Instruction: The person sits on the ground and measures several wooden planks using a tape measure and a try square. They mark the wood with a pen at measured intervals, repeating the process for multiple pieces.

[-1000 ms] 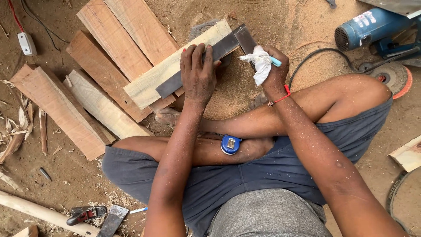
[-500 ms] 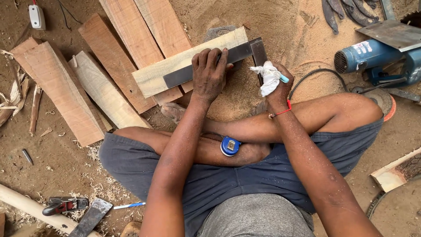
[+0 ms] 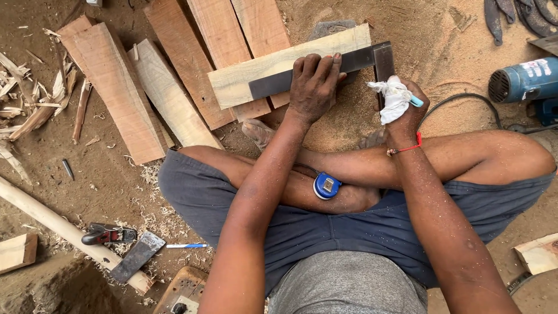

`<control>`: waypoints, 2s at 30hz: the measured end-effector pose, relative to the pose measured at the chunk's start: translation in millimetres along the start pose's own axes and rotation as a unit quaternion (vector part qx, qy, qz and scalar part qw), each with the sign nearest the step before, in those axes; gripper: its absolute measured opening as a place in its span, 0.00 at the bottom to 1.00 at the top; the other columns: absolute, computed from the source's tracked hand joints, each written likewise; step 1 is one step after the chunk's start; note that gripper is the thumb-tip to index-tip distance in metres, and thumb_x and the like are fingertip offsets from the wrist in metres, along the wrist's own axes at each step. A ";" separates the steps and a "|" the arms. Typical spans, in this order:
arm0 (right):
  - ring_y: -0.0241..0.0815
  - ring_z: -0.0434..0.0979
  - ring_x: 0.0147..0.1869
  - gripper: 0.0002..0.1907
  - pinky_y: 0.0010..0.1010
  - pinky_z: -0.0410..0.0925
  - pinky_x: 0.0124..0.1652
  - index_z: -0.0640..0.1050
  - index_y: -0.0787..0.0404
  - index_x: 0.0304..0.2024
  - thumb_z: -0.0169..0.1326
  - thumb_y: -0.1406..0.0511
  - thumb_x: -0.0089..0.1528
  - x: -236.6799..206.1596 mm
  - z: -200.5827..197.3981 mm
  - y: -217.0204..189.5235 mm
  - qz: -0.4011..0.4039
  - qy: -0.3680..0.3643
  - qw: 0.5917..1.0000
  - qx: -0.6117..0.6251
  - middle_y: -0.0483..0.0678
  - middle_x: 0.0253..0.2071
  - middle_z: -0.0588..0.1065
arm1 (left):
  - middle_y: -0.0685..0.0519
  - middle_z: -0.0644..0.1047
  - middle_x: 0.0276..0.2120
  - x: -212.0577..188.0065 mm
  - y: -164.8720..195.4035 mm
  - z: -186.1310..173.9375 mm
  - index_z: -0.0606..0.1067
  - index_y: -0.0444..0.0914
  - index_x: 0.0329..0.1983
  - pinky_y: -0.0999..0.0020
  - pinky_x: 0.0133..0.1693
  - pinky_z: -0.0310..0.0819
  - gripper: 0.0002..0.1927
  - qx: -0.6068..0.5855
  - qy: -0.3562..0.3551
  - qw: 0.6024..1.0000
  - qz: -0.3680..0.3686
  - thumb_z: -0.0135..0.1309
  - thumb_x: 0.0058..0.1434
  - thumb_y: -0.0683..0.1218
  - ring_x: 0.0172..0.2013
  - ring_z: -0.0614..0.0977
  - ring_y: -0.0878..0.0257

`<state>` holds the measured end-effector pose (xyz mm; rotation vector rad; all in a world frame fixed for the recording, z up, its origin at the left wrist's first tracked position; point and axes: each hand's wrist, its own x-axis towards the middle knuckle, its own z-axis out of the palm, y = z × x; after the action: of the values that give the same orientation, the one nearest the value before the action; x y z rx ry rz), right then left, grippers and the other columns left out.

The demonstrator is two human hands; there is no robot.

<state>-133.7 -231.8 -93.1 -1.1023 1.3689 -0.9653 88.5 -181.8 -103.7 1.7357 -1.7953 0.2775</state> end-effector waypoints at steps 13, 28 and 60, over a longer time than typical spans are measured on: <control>0.40 0.87 0.42 0.12 0.27 0.82 0.39 0.74 0.70 0.55 0.54 0.65 0.77 35.7 1.9 -90.9 -0.273 -0.170 0.939 -0.122 0.51 0.39 0.81 | 0.52 0.74 0.48 5.1 -0.6 -5.8 0.77 0.33 0.58 0.54 0.54 0.64 0.20 -0.035 0.012 0.999 0.000 0.60 0.70 0.51 0.49 0.72 0.55; 0.41 0.84 0.28 0.11 0.27 0.77 0.25 0.80 0.72 0.46 0.56 0.66 0.71 71.3 55.4 -78.4 -0.004 -0.226 0.973 0.054 0.57 0.33 0.81 | 0.52 0.74 0.47 5.1 -2.3 -1.5 0.78 0.33 0.57 0.54 0.53 0.64 0.20 -0.032 0.005 0.999 -0.004 0.59 0.71 0.52 0.48 0.72 0.55; 0.38 0.83 0.46 0.11 0.27 0.77 0.44 0.82 0.67 0.52 0.59 0.69 0.69 48.8 -4.3 -15.4 -0.082 -0.096 0.991 0.041 0.52 0.46 0.82 | 0.56 0.77 0.42 47.4 -23.9 10.2 0.82 0.42 0.48 0.59 0.51 0.68 0.09 -0.094 -0.059 0.981 -0.160 0.61 0.68 0.48 0.47 0.75 0.60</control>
<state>-136.1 -282.9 -89.7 -1.2262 1.0866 -0.9979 111.1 -229.4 -91.6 1.8990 -1.5334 -0.1271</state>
